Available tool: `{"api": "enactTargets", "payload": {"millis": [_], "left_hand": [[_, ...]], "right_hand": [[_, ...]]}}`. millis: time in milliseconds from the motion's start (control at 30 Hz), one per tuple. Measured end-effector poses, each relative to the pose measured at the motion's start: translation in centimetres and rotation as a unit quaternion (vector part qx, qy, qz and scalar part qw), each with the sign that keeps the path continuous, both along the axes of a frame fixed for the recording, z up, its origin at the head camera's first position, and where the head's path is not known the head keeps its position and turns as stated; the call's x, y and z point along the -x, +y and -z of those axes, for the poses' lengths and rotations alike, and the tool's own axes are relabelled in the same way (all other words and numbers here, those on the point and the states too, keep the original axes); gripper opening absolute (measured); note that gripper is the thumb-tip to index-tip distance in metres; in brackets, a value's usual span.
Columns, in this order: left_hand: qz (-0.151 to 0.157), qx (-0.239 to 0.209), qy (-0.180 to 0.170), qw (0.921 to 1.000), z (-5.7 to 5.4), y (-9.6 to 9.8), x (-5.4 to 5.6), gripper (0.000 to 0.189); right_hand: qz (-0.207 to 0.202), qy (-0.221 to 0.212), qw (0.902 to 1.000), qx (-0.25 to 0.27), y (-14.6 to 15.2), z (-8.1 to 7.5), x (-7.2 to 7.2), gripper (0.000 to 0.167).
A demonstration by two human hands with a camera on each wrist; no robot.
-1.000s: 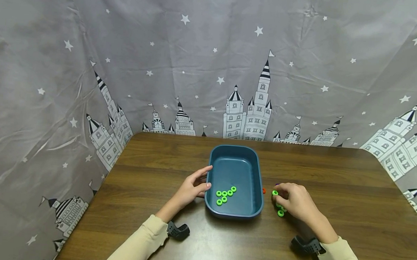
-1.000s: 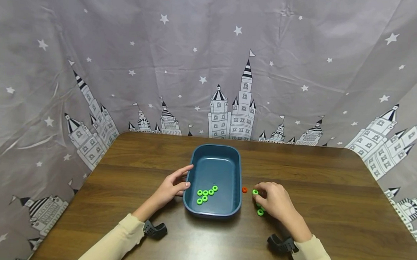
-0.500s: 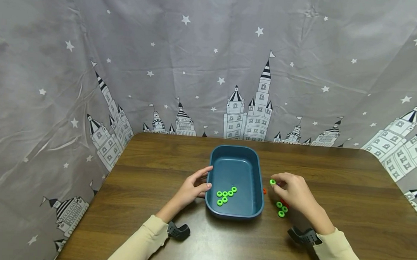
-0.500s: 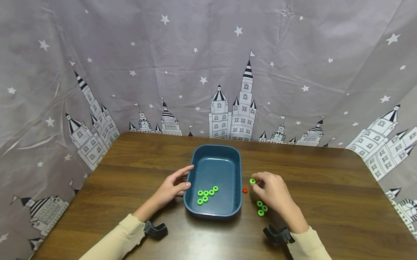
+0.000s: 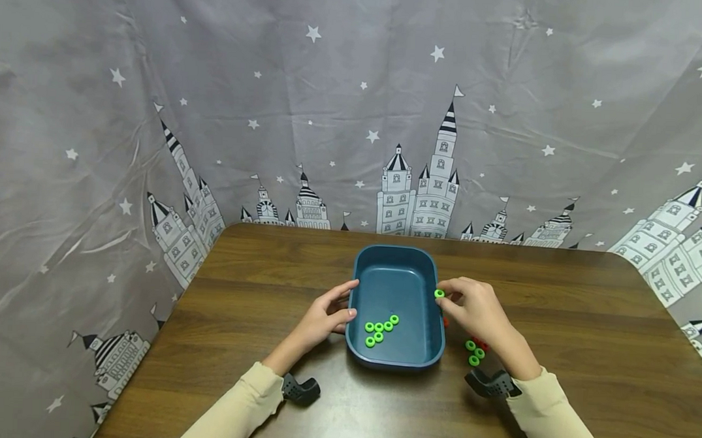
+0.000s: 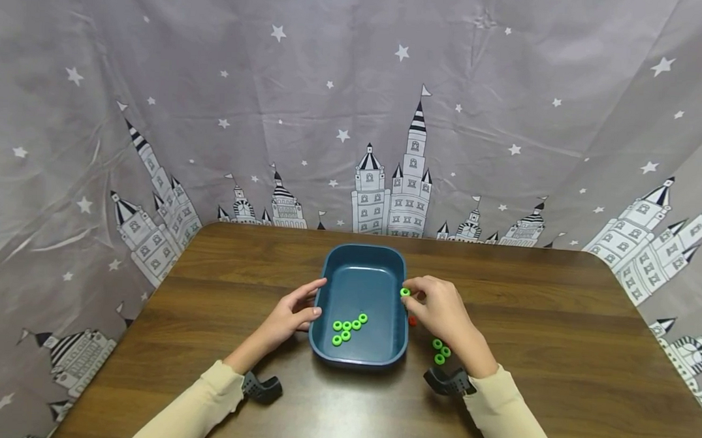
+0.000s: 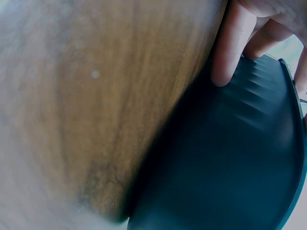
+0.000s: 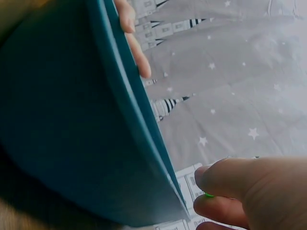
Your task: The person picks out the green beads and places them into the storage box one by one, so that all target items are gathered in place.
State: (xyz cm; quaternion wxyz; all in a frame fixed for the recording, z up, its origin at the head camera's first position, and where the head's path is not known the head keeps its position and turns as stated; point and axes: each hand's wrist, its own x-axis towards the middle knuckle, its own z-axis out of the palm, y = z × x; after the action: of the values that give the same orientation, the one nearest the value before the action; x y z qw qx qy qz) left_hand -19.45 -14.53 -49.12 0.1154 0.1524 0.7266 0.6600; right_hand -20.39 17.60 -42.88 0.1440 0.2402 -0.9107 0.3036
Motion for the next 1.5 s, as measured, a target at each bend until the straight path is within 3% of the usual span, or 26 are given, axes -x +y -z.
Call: {"api": "enactTargets", "payload": {"millis": [300,733,1000,1500], "left_hand": [[0.000,0.000,-0.001,1.0000,0.0,0.0,0.0,0.063],[0.003,-0.009,-0.002,1.0000,0.1,0.0,0.1,0.066],[0.003,-0.008,0.000,1.0000,0.2,0.0,0.1,0.065],[0.006,-0.014,-0.001,0.9999,0.2,0.1,0.2,0.065]], "right_hand": [[-0.007,-0.023,0.9997,-0.002,-2.5,-0.4,0.3,0.019],[-0.084,-0.035,0.9958,-0.001,-5.7,-0.3,0.6,0.020],[-0.110,-0.047,0.9927,-0.020,-7.0,0.3,0.9,0.019],[-0.073,-0.052,0.9917,-0.092,-7.8,1.7,0.8,0.016]]}}
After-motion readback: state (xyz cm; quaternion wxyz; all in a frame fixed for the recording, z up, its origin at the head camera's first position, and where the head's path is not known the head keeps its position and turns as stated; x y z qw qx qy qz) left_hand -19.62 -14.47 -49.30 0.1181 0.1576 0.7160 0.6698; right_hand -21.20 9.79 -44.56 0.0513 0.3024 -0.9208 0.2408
